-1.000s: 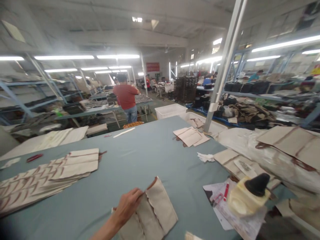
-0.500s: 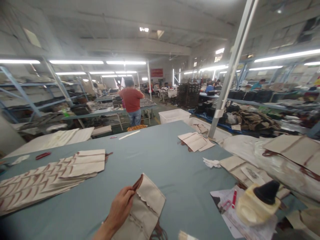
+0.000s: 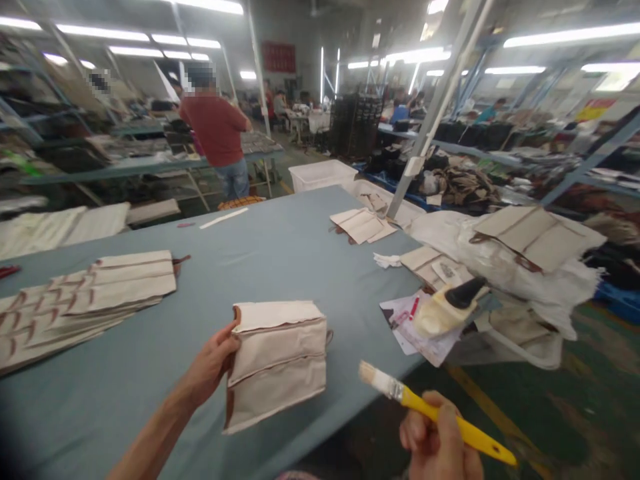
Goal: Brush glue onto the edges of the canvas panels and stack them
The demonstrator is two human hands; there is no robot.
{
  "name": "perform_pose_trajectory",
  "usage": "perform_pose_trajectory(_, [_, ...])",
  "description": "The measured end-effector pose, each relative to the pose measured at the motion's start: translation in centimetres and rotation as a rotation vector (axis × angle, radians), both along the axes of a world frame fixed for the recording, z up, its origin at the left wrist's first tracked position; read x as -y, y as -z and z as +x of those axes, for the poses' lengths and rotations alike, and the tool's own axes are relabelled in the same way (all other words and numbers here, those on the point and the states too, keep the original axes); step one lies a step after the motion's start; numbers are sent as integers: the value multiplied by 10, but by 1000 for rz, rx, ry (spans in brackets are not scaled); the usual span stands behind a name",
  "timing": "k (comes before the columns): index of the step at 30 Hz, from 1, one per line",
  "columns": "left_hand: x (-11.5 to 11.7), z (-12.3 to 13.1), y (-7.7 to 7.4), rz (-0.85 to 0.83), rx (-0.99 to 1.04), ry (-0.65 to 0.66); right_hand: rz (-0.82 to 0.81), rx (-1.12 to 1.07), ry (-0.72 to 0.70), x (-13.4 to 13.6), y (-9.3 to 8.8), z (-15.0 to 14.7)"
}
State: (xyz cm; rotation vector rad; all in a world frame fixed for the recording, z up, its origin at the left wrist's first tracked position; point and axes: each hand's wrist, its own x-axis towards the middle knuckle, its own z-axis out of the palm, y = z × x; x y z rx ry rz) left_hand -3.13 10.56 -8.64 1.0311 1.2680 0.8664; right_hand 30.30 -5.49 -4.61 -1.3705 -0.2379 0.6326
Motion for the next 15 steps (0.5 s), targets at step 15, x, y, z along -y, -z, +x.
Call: perform_pose_trajectory(15, [20, -24, 97, -261, -19, 13, -58, -139, -113, -32, -14, -28])
